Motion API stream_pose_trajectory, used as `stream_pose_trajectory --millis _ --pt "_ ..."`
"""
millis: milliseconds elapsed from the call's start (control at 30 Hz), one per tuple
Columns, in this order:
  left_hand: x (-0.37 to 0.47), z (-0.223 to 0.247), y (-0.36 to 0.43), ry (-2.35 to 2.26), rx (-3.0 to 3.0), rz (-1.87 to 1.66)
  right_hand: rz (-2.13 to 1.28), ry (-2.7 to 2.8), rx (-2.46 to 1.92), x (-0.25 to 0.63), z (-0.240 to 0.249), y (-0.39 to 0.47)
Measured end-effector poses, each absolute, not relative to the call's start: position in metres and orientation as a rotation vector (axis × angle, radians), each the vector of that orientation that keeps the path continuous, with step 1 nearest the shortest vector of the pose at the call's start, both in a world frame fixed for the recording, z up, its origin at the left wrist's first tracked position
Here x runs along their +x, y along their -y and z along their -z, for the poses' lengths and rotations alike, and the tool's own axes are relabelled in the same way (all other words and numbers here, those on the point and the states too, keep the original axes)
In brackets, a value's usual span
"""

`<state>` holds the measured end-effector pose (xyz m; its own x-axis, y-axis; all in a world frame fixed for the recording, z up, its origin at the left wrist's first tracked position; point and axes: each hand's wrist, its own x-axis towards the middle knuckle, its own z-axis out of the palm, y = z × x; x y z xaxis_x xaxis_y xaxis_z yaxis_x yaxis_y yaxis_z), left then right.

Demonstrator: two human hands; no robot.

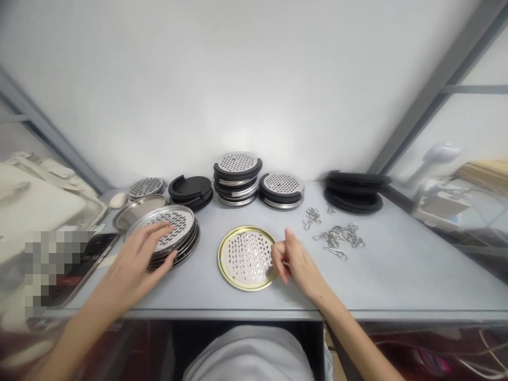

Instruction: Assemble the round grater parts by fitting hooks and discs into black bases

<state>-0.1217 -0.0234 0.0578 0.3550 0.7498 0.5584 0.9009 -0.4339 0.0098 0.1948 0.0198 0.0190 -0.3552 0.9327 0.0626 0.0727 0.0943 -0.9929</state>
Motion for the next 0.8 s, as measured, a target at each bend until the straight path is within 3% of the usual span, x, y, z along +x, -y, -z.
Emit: stream_pose_trajectory --millis 300,433,800 --pt "-0.137 -0.051 0.02 1.396 -2.311 0.626 -1.113 1.657 -1.14 0.191 -0.023 -0.019" --pt "-0.136 -0.054 0.02 1.393 -2.29 0.606 -1.219 1.616 -1.077 0.191 -0.02 -0.017" --pt "-0.142 -0.047 0.021 1.275 -2.058 0.838 -0.991 1.614 -1.204 0.194 -0.011 -0.014"
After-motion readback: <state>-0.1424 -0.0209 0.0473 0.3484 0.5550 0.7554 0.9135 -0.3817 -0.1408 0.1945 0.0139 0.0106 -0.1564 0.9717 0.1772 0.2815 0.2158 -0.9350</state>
